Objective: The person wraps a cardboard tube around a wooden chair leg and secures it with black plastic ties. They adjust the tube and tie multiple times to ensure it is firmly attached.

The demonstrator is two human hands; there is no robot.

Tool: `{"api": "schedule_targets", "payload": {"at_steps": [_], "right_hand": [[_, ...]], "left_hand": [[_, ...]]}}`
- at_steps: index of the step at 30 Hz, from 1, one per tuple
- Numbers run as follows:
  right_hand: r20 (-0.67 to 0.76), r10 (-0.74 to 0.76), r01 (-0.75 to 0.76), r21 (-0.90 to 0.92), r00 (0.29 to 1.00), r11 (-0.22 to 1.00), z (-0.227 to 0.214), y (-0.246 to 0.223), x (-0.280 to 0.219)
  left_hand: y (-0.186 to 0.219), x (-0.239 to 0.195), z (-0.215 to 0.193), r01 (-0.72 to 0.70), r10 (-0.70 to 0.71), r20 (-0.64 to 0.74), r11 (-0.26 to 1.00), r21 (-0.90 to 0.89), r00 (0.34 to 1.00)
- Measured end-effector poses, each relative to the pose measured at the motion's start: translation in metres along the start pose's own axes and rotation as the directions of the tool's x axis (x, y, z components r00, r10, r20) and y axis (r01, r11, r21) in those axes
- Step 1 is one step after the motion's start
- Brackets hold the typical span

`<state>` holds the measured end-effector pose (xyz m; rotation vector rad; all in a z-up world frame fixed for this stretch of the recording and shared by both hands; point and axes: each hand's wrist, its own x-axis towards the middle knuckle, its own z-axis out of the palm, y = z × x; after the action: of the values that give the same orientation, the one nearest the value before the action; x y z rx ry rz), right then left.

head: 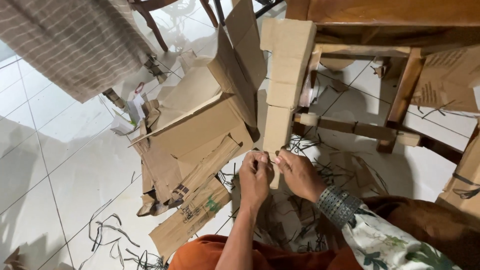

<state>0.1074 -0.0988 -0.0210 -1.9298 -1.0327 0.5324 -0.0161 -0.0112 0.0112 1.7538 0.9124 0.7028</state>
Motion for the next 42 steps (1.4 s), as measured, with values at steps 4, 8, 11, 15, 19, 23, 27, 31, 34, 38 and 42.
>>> {"api": "schedule_targets", "payload": {"at_steps": [4, 8, 11, 15, 19, 23, 27, 31, 34, 38, 42], "right_hand": [[0.019, -0.037, 0.037, 0.002, 0.999, 0.999, -0.004, -0.005, -0.005], [0.007, -0.040, 0.039, 0.074, 0.999, 0.996, -0.006, 0.015, -0.003], [-0.035, -0.012, 0.017, 0.145, 0.999, 0.989, 0.005, 0.026, -0.010], [-0.144, -0.004, 0.042, 0.265, 0.990, 0.963, 0.015, 0.031, -0.018], [-0.246, -0.088, 0.168, 0.326, 0.965, 0.930, 0.030, 0.056, -0.015], [-0.203, -0.121, 0.175, 0.269, 0.972, 0.947, 0.013, 0.034, -0.020], [-0.138, 0.083, 0.009, 0.562, 0.987, 0.827, 0.013, 0.042, -0.009], [-0.050, 0.273, -0.192, 0.591, 0.961, 0.784, -0.012, 0.016, -0.023], [-0.080, 0.257, -0.185, 0.495, 0.963, 0.849, -0.020, 0.010, -0.024], [-0.141, 0.084, -0.038, 0.300, 0.986, 0.953, -0.035, -0.009, -0.031], [-0.157, -0.090, 0.114, 0.151, 0.983, 0.982, -0.032, 0.001, -0.028]], "left_hand": [[0.015, -0.003, -0.001, -0.068, 0.120, 0.184, 0.961, -0.267, 0.976], [-0.002, 0.004, 0.003, -0.318, 0.312, 0.288, 0.948, -0.026, 0.905], [-0.007, 0.002, 0.002, -0.388, 0.368, 0.334, 0.922, -0.008, 0.868], [-0.030, -0.010, 0.022, -0.591, 0.480, 0.416, 0.784, 0.192, 0.772], [-0.037, -0.020, 0.034, -0.718, 0.561, 0.467, 0.633, 0.289, 0.683], [-0.053, -0.003, 0.029, -0.671, 0.527, 0.436, 0.673, 0.310, 0.730], [0.004, 0.003, 0.005, -0.484, 0.369, 0.409, 0.845, 0.225, 0.835], [-0.001, 0.003, 0.007, -0.325, 0.278, 0.329, 0.941, 0.096, 0.902], [-0.015, 0.011, 0.015, -0.303, 0.279, 0.258, 0.951, 0.058, 0.925], [-0.015, 0.011, 0.016, -0.282, 0.256, 0.271, 0.958, 0.061, 0.928], [-0.005, 0.006, 0.012, -0.281, 0.251, 0.324, 0.958, 0.049, 0.912]]}}
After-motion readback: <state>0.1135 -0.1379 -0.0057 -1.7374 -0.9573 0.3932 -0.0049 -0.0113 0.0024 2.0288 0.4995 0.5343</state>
